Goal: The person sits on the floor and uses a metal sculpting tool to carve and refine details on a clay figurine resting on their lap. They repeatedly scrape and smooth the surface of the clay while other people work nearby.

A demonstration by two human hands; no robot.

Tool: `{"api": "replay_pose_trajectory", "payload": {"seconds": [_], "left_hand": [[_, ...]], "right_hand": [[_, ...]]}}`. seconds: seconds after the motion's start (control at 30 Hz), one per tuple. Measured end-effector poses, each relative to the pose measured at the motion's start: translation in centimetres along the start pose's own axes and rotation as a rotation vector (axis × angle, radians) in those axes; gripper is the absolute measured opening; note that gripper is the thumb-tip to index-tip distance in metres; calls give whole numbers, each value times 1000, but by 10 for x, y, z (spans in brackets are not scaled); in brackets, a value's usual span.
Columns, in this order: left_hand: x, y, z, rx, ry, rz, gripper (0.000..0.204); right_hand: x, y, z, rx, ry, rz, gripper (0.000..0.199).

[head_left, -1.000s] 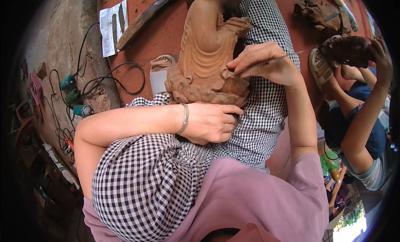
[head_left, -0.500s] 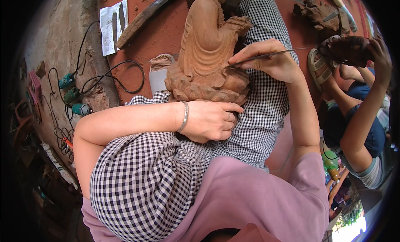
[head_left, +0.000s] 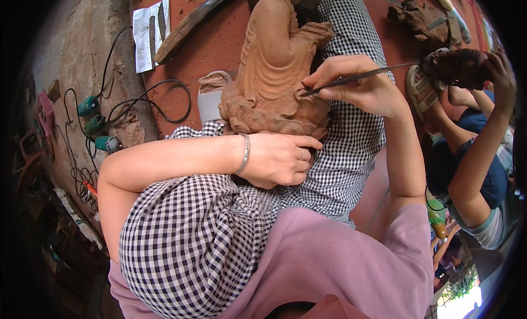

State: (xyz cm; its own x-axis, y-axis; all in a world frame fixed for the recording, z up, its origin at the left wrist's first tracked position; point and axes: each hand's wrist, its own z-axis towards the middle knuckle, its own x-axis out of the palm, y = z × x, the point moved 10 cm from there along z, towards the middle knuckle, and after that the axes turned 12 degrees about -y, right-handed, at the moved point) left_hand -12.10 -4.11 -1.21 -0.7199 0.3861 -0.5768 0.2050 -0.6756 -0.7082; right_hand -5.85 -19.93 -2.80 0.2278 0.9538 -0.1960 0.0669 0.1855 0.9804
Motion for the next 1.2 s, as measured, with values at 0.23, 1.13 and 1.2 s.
{"api": "replay_pose_trajectory", "payload": {"seconds": [0.23, 1.13, 1.2], "left_hand": [[0, -1, 0, -3, 17, 2, 31], [2, 0, 0, -11, 10, -10, 29], [3, 0, -1, -11, 9, -6, 29]], "right_hand": [[-9, -24, -3, 342, -61, -195, 20], [-1, -11, -6, 193, -89, -67, 18], [-3, -20, -7, 290, -79, -71, 17]]}}
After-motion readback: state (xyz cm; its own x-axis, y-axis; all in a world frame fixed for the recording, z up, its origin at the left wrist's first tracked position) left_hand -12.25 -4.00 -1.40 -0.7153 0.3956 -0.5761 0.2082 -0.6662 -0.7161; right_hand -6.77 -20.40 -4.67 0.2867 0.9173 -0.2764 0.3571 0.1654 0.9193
